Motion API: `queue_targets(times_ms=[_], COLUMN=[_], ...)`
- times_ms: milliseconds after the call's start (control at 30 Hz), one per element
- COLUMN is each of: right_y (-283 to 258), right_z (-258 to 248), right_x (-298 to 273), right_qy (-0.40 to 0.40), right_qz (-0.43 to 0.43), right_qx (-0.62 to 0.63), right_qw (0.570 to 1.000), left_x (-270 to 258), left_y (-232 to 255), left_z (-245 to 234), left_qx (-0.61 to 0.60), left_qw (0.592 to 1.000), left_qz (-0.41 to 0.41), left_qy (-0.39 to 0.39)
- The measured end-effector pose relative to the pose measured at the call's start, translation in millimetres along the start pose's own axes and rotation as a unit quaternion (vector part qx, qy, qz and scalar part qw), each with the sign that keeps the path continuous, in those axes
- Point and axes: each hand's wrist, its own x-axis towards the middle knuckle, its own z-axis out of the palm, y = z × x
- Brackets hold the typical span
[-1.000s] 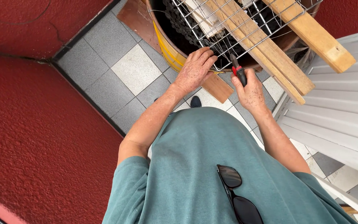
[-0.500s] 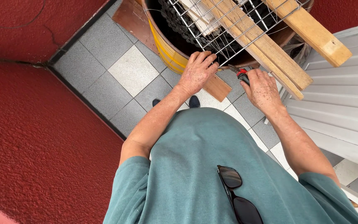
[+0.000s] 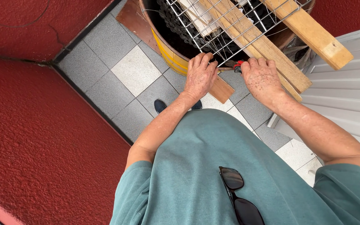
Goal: Using pliers to cut and adjust a wire mesh grid placed over a barrel.
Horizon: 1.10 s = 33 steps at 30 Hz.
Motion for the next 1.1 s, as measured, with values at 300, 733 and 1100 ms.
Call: queue_targets(times_ms=[300,733,1100], right_y=[10.9,58.9,83.2], right_z=[-30.8,3.9,-28.6], right_x=[39.7,93.6,78.2], right_qy=[-0.213,-0.325,-0.454], right_qz=[0.064,0.033,0.162], right_qx=[0.124,0.189,0.408], right_qw=[0.967,0.926,0.775], left_x=[5.2,9.5,11.3], left_y=[12.7,5.7,-1.1], left_z=[2.2,4.6,2.7], left_qx=[0.006,-0.031,-0.072], left_qw=[0.998,0.995,0.991], left_qz=[-0.057,-0.069,-0.087], left_qy=[-0.014,-0.066,-0.072])
